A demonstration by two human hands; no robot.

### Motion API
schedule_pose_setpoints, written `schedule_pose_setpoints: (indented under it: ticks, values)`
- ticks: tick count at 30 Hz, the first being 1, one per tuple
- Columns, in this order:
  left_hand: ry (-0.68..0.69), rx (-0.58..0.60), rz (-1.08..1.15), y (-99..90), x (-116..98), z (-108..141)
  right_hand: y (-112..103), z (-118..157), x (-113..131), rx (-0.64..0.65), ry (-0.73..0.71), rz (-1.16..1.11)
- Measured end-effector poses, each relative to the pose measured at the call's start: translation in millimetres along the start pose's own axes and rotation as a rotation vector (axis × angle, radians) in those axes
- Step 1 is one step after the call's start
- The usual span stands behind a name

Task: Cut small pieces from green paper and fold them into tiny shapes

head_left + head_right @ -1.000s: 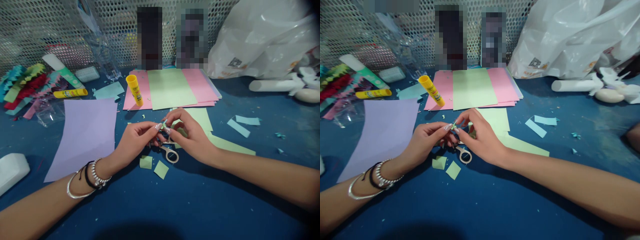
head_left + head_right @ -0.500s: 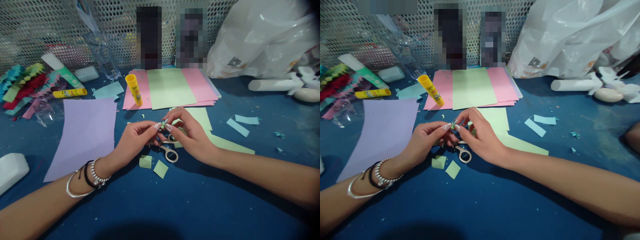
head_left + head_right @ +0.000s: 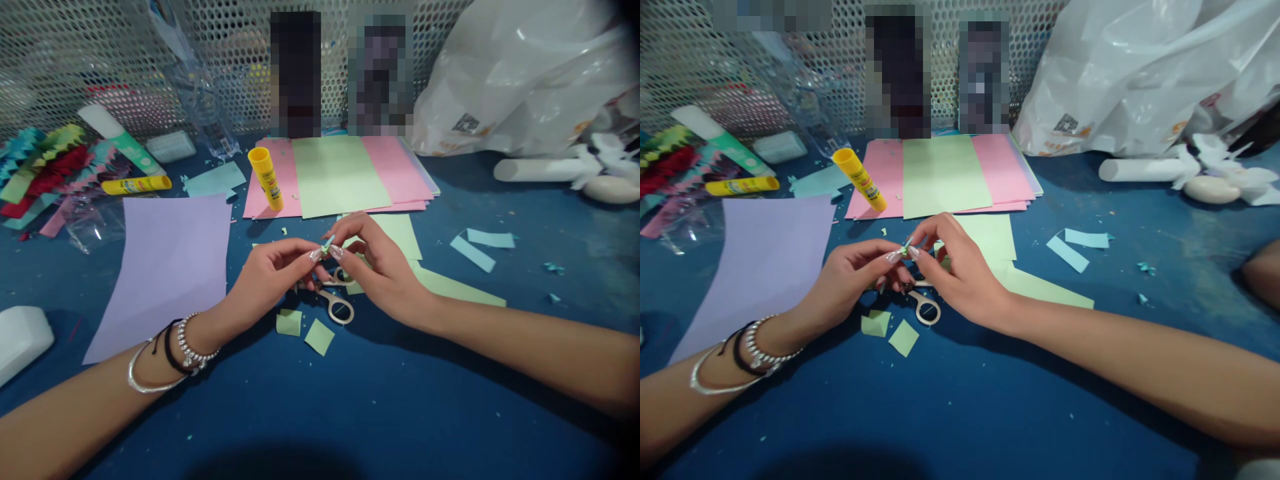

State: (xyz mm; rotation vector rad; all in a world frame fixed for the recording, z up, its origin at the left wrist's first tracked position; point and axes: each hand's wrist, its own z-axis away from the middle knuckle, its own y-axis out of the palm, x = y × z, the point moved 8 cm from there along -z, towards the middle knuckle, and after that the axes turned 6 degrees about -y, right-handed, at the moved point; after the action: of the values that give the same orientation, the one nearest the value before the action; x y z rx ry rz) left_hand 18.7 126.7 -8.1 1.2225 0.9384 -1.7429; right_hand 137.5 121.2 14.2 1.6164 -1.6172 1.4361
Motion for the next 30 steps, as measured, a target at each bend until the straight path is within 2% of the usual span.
schedule_pose_setpoints:
  ticks: [6,12,25,30]
  values:
    - [0.007,-0.004,0.003,0.1,0,0,-3,1,2,-0.025,-0.025,0.008]
    - [0.02,0.004,-0.028,0.6,0,0,-1,-1,10,0.031,-0.105,0.033]
    - [0.044,-0.026,-0.073,1.3,-5,2,1,-1,-8,0.01,0.074,-0.057]
    - [0.04,-0.033,-0.072,1.6,-5,3,2,-1,-10,0.043,0.082,-0.046]
